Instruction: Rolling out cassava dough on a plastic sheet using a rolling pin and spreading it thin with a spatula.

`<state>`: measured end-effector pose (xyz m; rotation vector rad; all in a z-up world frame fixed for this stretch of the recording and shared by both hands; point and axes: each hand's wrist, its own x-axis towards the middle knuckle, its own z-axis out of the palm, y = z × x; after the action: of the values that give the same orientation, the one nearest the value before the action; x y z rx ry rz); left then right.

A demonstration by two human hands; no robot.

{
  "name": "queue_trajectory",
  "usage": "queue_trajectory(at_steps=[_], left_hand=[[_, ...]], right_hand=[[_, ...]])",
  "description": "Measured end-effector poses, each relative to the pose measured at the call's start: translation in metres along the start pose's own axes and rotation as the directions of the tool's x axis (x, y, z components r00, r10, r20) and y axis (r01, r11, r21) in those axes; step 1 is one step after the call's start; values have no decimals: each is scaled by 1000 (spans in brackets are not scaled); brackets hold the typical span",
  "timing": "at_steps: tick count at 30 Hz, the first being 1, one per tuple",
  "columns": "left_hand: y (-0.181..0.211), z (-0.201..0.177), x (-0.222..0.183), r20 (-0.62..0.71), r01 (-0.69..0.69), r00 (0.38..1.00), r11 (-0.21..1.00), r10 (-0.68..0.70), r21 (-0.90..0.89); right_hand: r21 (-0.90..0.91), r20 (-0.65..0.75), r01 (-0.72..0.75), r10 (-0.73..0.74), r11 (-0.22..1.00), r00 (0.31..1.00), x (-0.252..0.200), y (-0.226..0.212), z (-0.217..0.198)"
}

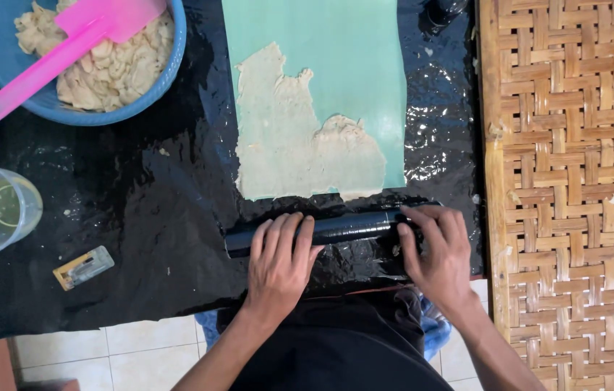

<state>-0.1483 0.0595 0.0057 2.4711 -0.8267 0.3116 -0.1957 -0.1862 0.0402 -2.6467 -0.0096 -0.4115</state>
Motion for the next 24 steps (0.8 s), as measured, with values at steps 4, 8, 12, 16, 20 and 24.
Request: queue_trajectory(at_steps=[4, 8, 12, 16, 20, 24], left_hand=[[-4, -3, 3, 58, -16, 998, 999, 15, 31], [-15, -6, 21, 16, -103, 995, 992, 102, 72], [-24, -10, 51, 57, -79, 996, 993, 74, 92], [-36, 3, 65, 87, -78, 994, 991, 69, 106], [-41, 4, 82, 146, -58, 988, 994, 44, 91], [-38, 21, 82, 159, -16, 987, 981, -15, 194]], right_hand=[[10, 41, 12, -13, 1000, 999, 13, 4, -2], [-21, 23, 79, -78, 997, 997, 31, 8, -1], [-43, -3, 149, -150, 988, 989, 56, 8, 3], [-55, 18, 193, -193, 980, 981, 71, 11, 12], [-67, 62, 169, -165, 983, 984, 77, 23, 22], [-174, 110, 185, -168, 967, 980, 79, 30, 38]])
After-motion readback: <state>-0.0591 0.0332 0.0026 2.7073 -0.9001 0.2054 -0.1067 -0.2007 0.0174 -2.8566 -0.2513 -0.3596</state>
